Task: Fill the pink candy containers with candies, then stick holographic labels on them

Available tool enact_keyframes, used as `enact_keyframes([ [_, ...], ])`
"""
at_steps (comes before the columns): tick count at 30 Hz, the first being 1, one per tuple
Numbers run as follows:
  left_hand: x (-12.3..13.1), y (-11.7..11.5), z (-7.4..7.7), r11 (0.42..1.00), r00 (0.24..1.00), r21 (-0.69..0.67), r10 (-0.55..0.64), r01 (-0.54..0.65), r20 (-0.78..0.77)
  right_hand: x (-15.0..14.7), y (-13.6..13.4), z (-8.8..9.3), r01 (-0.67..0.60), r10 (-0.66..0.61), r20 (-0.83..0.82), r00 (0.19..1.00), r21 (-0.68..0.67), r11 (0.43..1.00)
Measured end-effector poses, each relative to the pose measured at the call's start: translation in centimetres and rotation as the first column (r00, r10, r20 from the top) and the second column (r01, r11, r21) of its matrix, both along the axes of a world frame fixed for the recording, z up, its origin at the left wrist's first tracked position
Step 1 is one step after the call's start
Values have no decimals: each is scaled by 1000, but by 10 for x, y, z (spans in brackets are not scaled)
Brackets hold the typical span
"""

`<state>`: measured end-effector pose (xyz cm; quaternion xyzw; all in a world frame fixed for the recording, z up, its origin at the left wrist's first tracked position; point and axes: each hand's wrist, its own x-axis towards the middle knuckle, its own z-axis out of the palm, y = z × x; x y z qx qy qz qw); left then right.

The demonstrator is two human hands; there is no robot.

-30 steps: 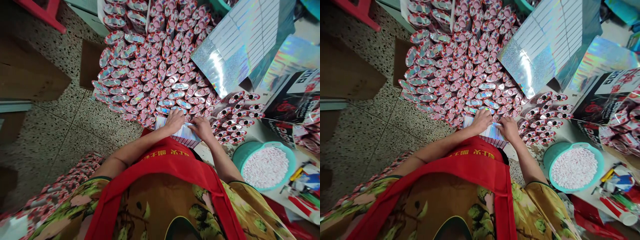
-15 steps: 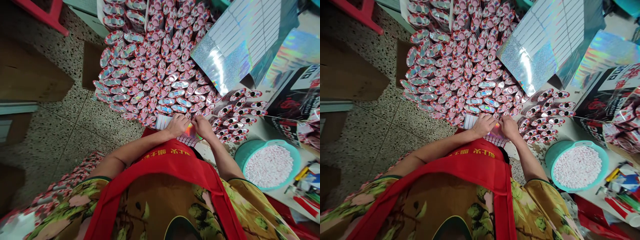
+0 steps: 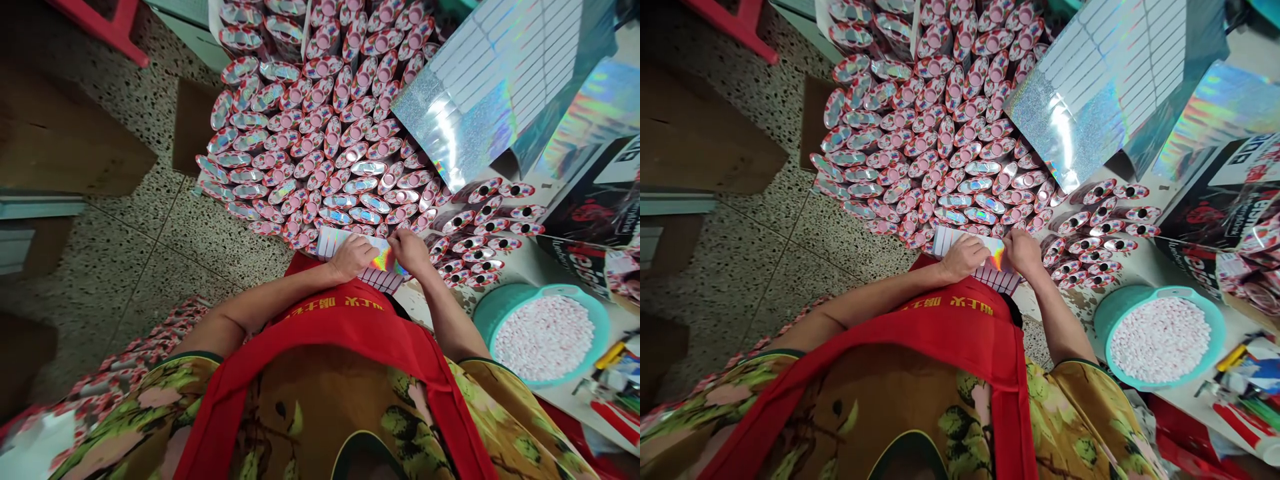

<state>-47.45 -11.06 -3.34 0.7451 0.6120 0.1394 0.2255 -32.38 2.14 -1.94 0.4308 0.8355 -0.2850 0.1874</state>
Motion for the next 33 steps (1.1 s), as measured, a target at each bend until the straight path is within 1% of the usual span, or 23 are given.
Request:
enact_keyframes([
  [2, -4, -1, 12, 993, 989, -55, 110, -105, 103, 0, -1, -1, 0, 0, 0, 1000, 16, 1000],
  [3, -7, -1, 19, 979, 967, -89, 198, -185, 160, 0, -2, -1, 1, -1, -2, 1000, 27, 1000],
  [4, -11, 0, 25, 954, 929, -127, 295, -273, 222, 0, -3, -1, 4, -4, -11, 1000, 43, 999],
  [6, -19, 3, 36, 880, 802, -215, 475, -424, 362, 0, -3, 0, 42, -35, -80, 996, 92, 995],
  [7, -24, 6, 40, 840, 721, -264, 542, -473, 433, 0, -3, 2, 75, -59, -155, 986, 101, 992],
  [8, -28, 9, 42, 805, 636, -315, 591, -502, 497, 0, -2, 3, 113, -90, -256, 962, 78, 991],
  [9, -32, 13, 44, 775, 554, -366, 626, -515, 548, 0, -2, 5, 147, -134, -364, 922, 10, 989],
  [10, -36, 17, 44, 748, 481, -409, 655, -522, 583, 0, -1, 7, 167, -194, -456, 869, -100, 981],
  [11, -38, 21, 44, 724, 419, -443, 676, -528, 606, 0, -1, 9, 166, -268, -513, 816, -236, 957],
  [13, -41, 29, 40, 688, 335, -485, 704, -540, 626, -2, 0, 12, 150, -420, -512, 750, -487, 860],
  [14, -41, 32, 38, 670, 306, -496, 716, -552, 627, -3, 0, 13, 158, -482, -478, 734, -570, 806],
  [15, -40, 35, 35, 653, 281, -506, 728, -563, 626, -5, 1, 14, 178, -529, -448, 721, -619, 765],
  [16, -39, 37, 32, 636, 254, -520, 739, -571, 624, -7, 2, 14, 200, -564, -430, 705, -642, 740],
  [17, -38, 40, 30, 617, 225, -538, 751, -574, 621, -10, 4, 14, 222, -588, -427, 687, -647, 729],
  [19, -36, 45, 25, 590, 179, -571, 768, -570, 615, -14, 9, 11, 250, -612, -451, 650, -633, 732],
  [22, -33, 56, 18, 585, 162, -591, 773, -556, 613, -17, 21, 6, 265, -620, -465, 632, -622, 737],
  [24, -31, 66, 12, 587, 176, -588, 775, -557, 607, -14, 32, 3, 277, -615, -438, 656, -618, 736],
  [25, -30, 72, 9, 583, 189, -583, 780, -565, 597, -12, 39, 1, 283, -595, -430, 679, -594, 753],
  [26, -29, 78, 5, 580, 214, -573, 786, -578, 580, -9, 45, -1, 290, -562, -426, 709, -550, 783],
  [27, -27, 85, 1, 579, 254, -554, 793, -599, 554, -7, 52, -2, 302, -525, -422, 739, -489, 818],
  [29, -23, 99, -6, 587, 374, -472, 798, -658, 472, -3, 66, -4, 337, -464, -400, 790, -349, 874],
  [31, -16, 111, -12, 611, 503, -323, 785, -722, 360, -2, 80, -5, 387, -458, -360, 813, -255, 886],
  [33, -9, 120, -15, 635, 593, -151, 766, -758, 248, -3, 91, -5, 426, -481, -315, 818, -229, 875],
])
